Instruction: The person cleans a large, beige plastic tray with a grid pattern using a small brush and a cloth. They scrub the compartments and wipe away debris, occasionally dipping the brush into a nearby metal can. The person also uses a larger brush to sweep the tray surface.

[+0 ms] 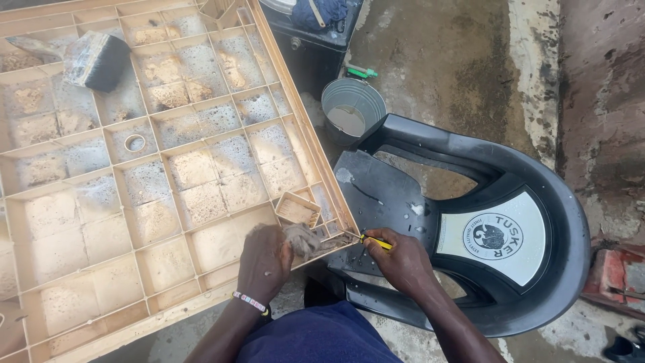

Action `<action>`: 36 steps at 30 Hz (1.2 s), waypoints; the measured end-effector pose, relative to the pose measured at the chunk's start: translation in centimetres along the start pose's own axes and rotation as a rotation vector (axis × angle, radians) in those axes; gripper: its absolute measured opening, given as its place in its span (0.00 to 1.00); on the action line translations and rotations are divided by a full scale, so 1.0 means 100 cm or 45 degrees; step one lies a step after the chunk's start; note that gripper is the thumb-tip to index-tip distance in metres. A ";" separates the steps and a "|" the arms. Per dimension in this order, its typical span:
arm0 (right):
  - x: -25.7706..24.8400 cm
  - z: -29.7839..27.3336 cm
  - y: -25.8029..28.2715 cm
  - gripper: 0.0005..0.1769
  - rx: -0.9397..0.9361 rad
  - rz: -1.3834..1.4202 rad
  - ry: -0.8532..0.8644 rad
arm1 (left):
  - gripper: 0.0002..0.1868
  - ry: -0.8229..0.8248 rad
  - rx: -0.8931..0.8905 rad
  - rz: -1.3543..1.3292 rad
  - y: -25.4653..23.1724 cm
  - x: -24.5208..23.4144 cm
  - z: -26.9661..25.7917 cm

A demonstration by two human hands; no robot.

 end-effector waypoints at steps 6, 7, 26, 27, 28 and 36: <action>-0.020 -0.009 0.043 0.20 -0.198 0.293 -0.093 | 0.10 -0.052 -0.368 0.110 0.025 -0.006 0.054; -0.018 -0.008 0.047 0.20 -0.205 0.292 -0.090 | 0.10 -0.058 -0.372 0.114 0.027 -0.013 0.062; 0.027 0.025 0.101 0.18 -0.459 -0.114 0.132 | 0.13 -0.324 -0.403 0.093 0.036 -0.048 0.065; 0.026 0.024 0.100 0.19 -0.460 -0.073 0.128 | 0.13 -0.431 -0.341 0.042 0.032 -0.055 0.066; 0.023 0.026 0.098 0.19 -0.465 -0.080 0.133 | 0.13 -0.436 -0.349 0.042 0.032 -0.058 0.071; -0.022 0.006 0.126 0.20 -0.412 -0.025 0.043 | 0.10 -0.570 -0.158 -0.121 0.012 -0.082 0.116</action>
Point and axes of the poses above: each hand's wrist, its own z-axis towards the middle knuckle, its own x-axis out of the palm, y = z × x, the point moved 6 cm from there along z, towards the middle knuckle, and after that the axes turned 3 degrees about -z, right-handed, at the moved point
